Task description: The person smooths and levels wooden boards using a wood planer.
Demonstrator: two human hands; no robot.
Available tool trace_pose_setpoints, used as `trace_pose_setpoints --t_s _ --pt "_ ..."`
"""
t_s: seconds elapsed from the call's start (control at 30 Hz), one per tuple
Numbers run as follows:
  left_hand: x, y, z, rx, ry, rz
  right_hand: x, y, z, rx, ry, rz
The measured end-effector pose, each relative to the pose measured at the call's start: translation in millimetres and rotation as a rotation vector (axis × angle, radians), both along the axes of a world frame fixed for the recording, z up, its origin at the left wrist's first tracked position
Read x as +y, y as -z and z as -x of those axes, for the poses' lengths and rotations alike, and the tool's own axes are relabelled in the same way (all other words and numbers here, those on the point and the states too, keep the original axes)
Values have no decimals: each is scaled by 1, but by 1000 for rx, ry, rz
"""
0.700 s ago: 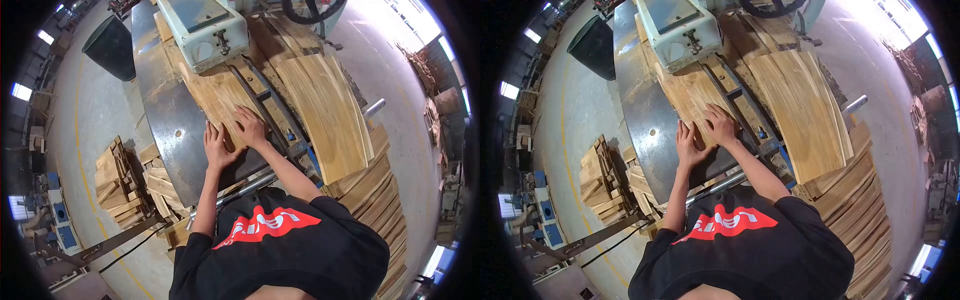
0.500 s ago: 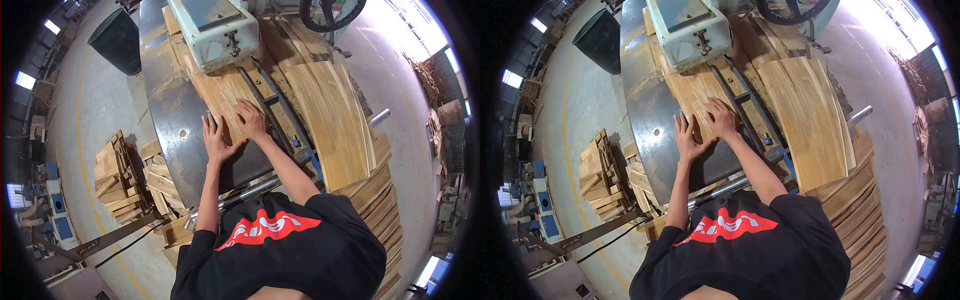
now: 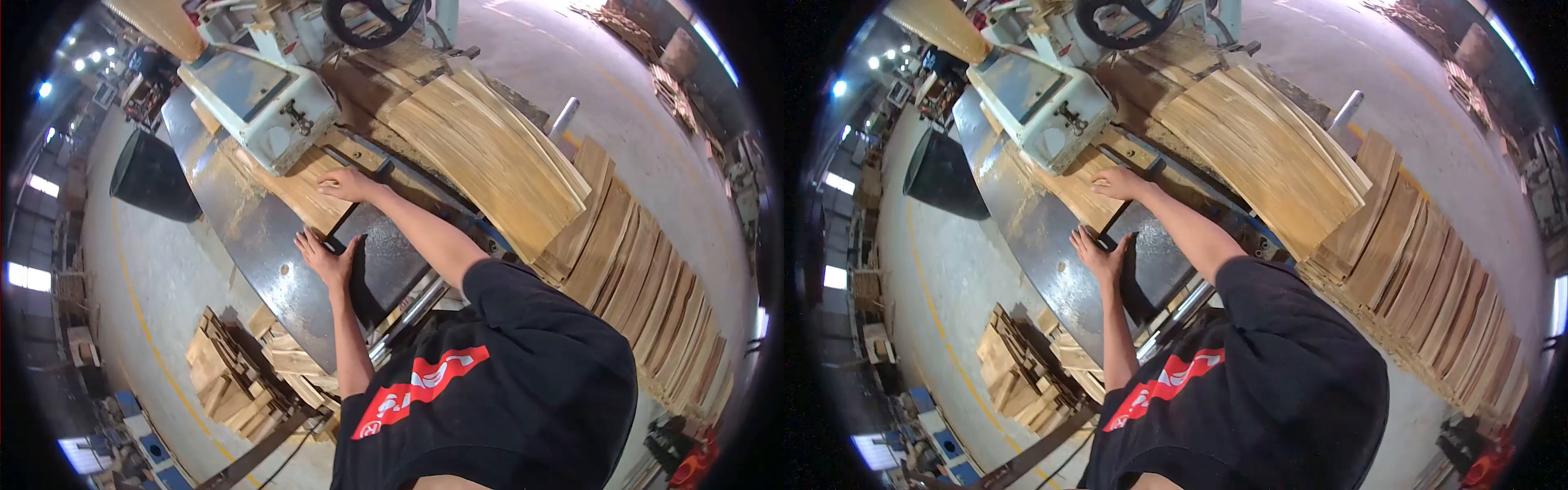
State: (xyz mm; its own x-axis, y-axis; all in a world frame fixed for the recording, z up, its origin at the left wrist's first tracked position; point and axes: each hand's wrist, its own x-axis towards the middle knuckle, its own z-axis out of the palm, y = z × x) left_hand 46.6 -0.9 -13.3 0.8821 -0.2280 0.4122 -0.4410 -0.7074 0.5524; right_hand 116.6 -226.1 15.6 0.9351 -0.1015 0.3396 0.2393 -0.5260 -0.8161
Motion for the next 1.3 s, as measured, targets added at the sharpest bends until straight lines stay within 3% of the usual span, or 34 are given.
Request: trace_pose_setpoints --t_s 0.07,0.13,0.2,0.33,0.47,0.57,0.63,0.73,0.83,0.93,0.97,1.07,1.13,1.2,1.23,1.27,1.3 --pt "0 7 -7 -12 -5 33 -14 -16 42 -175 195 116" --pt "-1 6 -3 2 -22 80 -28 -34 103 -234 533 251" --pt "-2 5 -3 16 -38 46 -52 -30 157 -77 811 545" --pt "-7 0 0 48 -76 -45 -91 -60 233 528 944 765" --pt "-8 8 -5 20 -101 -113 -110 -16 236 419 826 897" --pt "-8 8 -5 25 -103 -106 -106 -13 235 420 791 1070" --pt "-8 8 -6 23 -100 -96 -101 -24 239 415 744 1262" --pt "-8 7 -4 20 -107 -72 -95 -75 244 372 566 1244" --pt "-6 4 -2 -14 -93 -26 -94 -182 239 555 374 812" --pt "0 8 -3 -120 16 318 -116 -230 229 444 363 665" --pt "2 6 8 -128 14 386 -119 -227 227 437 344 510" --pt "0 -26 80 248 101 780 -127 -191 208 409 256 84" --pt "8 -37 135 321 246 878 -108 -141 202 396 162 -187" --pt "19 -39 185 448 287 956 -66 -100 199 215 131 -523" --pt "26 -43 207 465 271 892 -60 -68 190 154 81 -407" --pt "34 -45 224 479 254 832 -34 -62 190 106 14 -654" --pt "45 -40 233 303 242 530 -19 -50 189 85 17 -575"
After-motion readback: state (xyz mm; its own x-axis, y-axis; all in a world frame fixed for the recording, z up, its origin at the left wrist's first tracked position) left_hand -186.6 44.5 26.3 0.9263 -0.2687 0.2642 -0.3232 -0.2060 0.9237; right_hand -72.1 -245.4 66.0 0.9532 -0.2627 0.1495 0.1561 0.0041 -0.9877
